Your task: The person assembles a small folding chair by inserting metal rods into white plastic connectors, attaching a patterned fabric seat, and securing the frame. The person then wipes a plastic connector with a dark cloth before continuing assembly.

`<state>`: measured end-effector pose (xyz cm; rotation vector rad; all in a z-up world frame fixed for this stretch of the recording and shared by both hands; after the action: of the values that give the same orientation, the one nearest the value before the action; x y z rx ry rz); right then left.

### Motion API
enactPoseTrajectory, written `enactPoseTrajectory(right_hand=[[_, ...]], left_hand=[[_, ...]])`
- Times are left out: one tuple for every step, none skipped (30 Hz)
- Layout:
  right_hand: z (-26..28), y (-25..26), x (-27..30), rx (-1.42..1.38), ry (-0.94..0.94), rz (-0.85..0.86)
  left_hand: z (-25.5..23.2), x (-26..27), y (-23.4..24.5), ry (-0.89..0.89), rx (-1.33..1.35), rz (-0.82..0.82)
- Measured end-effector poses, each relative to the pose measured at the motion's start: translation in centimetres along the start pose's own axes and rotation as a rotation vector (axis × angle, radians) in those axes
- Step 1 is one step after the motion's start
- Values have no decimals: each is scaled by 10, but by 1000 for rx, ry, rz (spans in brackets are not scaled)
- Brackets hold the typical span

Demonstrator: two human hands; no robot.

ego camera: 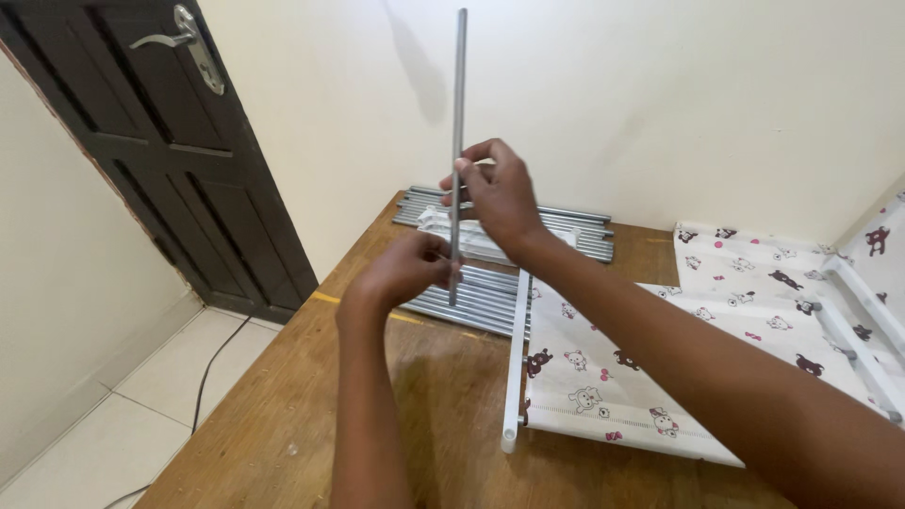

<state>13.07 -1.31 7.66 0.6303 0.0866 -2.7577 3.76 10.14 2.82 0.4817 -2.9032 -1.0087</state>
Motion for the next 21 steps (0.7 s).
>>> enactPoseTrajectory(right_hand=[[4, 15, 1, 9, -9, -29], [7, 32, 2, 19, -21, -59], [9, 50, 4, 30, -32, -89], [11, 68, 7, 24, -45, -85], [12, 86, 12, 19, -58, -80], [13, 103, 18, 14, -70, -74], [12, 119, 25, 34, -85, -52], [10, 132, 35, 48, -100, -32], [9, 145, 45, 63, -116, -13], [9, 160, 53, 141, -126, -18], [9, 176, 61, 218, -136, -22], [10, 190, 67, 298, -146, -25], [10, 204, 71, 309, -209, -69], [10, 219, 75, 319, -271, -115], [10, 232, 79, 328, -333, -161], [12, 243, 81, 333, -323, -176], [14, 253, 82, 337, -313, -192], [13, 259, 83, 335, -304, -203], [11, 262, 82, 343, -284, -184], [8, 262, 79, 348, -264, -162], [4, 260, 77, 352, -244, -139]], left_hand=[[-10, -2, -9, -68, 35, 8], [-22, -4, -19, -134, 72, 18], [-34, -5, -29, -200, 108, 29], [-44, -4, -37, -222, 113, 2], [-52, -1, -45, -243, 118, -25], [-62, 1, -53, -264, 124, -54], [-74, 4, -64, -296, 198, -76], [-84, 8, -74, -326, 267, -97], [-92, 12, -86, -355, 337, -117], [-101, 16, -100, -413, 257, -151], [-109, 20, -114, -469, 178, -185], [-113, 23, -126, -526, 101, -222], [-113, 24, -136, -545, 103, -189], [-112, 23, -146, -565, 104, -155], [-110, 21, -154, -585, 106, -121], [-104, 15, -157, -566, 51, -149], [-94, 9, -154, -546, -3, -176], [-82, 2, -149, -522, -63, -205], [-68, -8, -144, -392, -171, -206], [-51, -16, -136, -258, -282, -209], [-38, -18, -130, -220, -342, -253]])
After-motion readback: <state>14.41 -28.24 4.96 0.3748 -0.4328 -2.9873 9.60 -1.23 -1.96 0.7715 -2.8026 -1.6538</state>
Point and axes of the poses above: each hand's wrist, its own x-axis away from the middle knuckle, its own y-axis out of the back of the hand, z = x × y, the point moved 4 cm from there along -x, towards the middle knuckle, and after that the axes turned 11 degrees about -z, right-handed, at the moved point
